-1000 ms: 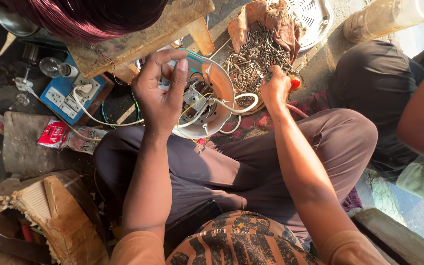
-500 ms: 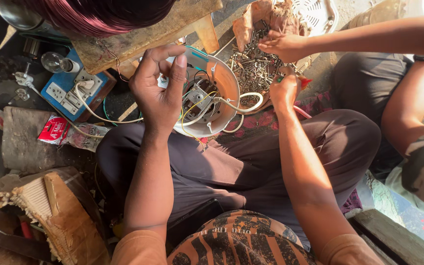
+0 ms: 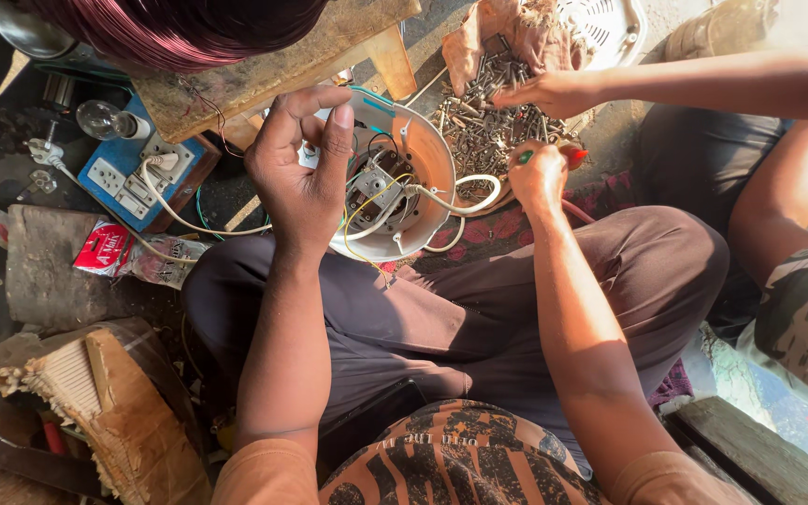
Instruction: The person sits cross-legged on the floor and repairs a ceiling fan motor assembly. They use a screwdriver to tighten screws on the motor housing and handle various wires and small metal parts from a nearby container.
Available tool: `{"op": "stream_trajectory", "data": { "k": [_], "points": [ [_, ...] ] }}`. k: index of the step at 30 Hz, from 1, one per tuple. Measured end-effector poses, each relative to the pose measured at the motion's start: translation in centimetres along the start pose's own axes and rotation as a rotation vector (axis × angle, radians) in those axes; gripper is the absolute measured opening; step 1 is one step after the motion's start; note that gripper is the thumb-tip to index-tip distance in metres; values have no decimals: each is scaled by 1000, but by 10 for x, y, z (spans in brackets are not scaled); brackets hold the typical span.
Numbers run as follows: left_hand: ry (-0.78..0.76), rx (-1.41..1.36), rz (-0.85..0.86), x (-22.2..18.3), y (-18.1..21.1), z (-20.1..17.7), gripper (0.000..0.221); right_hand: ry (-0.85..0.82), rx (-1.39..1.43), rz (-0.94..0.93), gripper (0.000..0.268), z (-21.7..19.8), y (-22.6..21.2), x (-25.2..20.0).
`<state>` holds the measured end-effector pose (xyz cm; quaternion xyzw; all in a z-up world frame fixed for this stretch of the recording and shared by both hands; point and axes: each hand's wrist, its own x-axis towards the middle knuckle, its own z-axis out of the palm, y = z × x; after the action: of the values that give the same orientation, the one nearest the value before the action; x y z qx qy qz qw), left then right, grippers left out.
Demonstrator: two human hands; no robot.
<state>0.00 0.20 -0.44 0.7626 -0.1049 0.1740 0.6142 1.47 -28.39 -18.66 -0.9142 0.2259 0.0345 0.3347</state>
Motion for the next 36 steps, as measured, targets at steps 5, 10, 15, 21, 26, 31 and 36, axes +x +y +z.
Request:
{"op": "stream_trajectory", "data": {
  "k": [5,10,15,21,26,31,36],
  "points": [
    [-5,34,16,0,-1,0,12,145,62,16,21,1,7,5],
    [-7,-24,1,-1,1,-1,13,170,59,-23,18,3,9,10],
    [-10,-1,-12,0,4,2,12,119,61,53,22,0,9,11],
    [-18,0,-29,-2,5,2,12,232,14,11,19,1,12,12],
    [-14,6,-22,-1,4,4,13,194,42,7,21,2,11,16],
    [-18,89,30,-3,2,4,13,261,67,24,21,4,5,17],
    [-18,43,3,-1,1,3,13,198,12,121,19,4,2,24]
  ]
}}
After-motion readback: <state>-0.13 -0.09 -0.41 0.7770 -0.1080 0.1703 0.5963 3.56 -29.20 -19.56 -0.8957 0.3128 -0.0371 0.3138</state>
